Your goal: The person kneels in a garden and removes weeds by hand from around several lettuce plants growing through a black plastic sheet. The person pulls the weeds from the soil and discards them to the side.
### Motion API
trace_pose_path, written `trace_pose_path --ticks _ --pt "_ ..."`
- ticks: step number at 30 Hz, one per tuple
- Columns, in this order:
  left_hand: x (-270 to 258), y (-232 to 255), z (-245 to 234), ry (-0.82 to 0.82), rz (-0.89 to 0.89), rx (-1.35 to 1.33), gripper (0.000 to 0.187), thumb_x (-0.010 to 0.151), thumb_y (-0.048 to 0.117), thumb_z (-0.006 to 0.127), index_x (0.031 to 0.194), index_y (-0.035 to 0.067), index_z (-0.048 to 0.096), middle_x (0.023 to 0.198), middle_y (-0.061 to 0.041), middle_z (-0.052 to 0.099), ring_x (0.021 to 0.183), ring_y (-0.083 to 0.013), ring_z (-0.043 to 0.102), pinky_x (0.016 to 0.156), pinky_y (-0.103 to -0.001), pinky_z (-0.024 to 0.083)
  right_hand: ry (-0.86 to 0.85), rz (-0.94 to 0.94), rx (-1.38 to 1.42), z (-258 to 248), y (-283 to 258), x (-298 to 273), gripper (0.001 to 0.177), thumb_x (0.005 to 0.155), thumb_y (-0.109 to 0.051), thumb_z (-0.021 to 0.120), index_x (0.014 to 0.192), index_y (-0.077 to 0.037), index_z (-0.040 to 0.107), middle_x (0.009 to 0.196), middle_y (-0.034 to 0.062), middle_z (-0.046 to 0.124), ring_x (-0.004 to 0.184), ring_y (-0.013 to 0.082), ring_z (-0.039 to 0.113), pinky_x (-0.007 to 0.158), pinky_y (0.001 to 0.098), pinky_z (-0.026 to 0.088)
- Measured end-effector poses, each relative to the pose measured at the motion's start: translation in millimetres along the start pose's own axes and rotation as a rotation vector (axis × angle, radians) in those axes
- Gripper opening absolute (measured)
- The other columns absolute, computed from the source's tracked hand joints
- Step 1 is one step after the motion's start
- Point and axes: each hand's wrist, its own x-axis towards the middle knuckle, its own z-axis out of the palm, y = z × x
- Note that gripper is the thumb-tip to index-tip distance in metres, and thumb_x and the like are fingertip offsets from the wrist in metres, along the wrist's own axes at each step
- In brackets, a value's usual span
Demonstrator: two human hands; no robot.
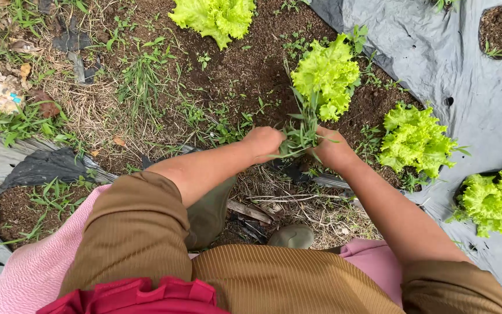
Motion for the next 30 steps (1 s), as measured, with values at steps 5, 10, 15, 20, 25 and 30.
trace_pose_path --ticks 5,10,15,20,25,30 --pt "-81 61 -14 -0.686 0.186 0.343 0.066 0.095 0.041 0.067 0.147 0.005 0.048 0.134 -0.013 0.060 0.117 -0.0300 0.057 0.101 -0.046 0.051 -0.531 -0.092 -0.670 8 -2 -71 0.077 0.092 -0.011 0.072 0.160 -0.019 0.037 0.137 0.0248 0.061 0.114 0.0387 0.067 0.096 0.0486 0.056" --pt "-42 7 13 -0.654 0.072 0.365 0.033 0.098 0.031 0.064 0.100 0.001 0.079 0.088 -0.015 0.075 0.079 -0.0321 0.073 0.074 -0.054 0.064 -0.498 0.101 -0.458 6 36 -57 0.039 0.098 -0.032 0.067 0.133 -0.015 0.070 0.116 0.0141 0.079 0.089 0.0346 0.079 0.097 0.0519 0.058" --pt "-10 -36 -61 -0.046 -0.228 0.470 0.028 0.099 0.021 0.064 0.084 0.002 0.079 0.076 -0.015 0.075 0.076 -0.0332 0.078 0.060 -0.054 0.064 -0.196 0.270 -0.424 26 54 -8 0.063 0.104 -0.055 0.043 0.089 -0.007 0.081 0.057 0.0064 0.071 0.057 0.0255 0.072 0.078 0.0441 0.055" --pt "6 -52 -66 -0.072 -0.429 0.298 0.049 0.102 0.045 0.063 0.099 -0.002 0.079 0.089 -0.018 0.077 0.087 -0.0351 0.077 0.068 -0.057 0.064 -0.113 0.274 -0.302 60 82 9 0.047 0.099 -0.045 0.058 0.088 -0.004 0.080 0.053 0.0084 0.068 0.061 0.0320 0.073 0.070 0.0425 0.056" --pt "28 -84 -42 0.005 -0.483 0.084 0.041 0.102 0.035 0.063 0.089 0.001 0.080 0.081 -0.014 0.077 0.082 -0.0326 0.077 0.070 -0.049 0.065 0.000 0.280 -0.056 60 99 3 0.042 0.088 -0.048 0.067 0.097 -0.009 0.080 0.055 0.0096 0.070 0.070 0.0327 0.075 0.077 0.0412 0.056" --pt "13 -84 -60 -0.008 -0.376 -0.111 0.040 0.105 0.034 0.060 0.085 0.003 0.076 0.075 -0.013 0.072 0.075 -0.0298 0.074 0.069 -0.044 0.064 0.074 0.315 0.336 57 101 0 0.023 0.085 -0.024 0.073 0.089 -0.002 0.075 0.060 0.0133 0.065 0.048 0.0205 0.064 0.050 0.0301 0.052"
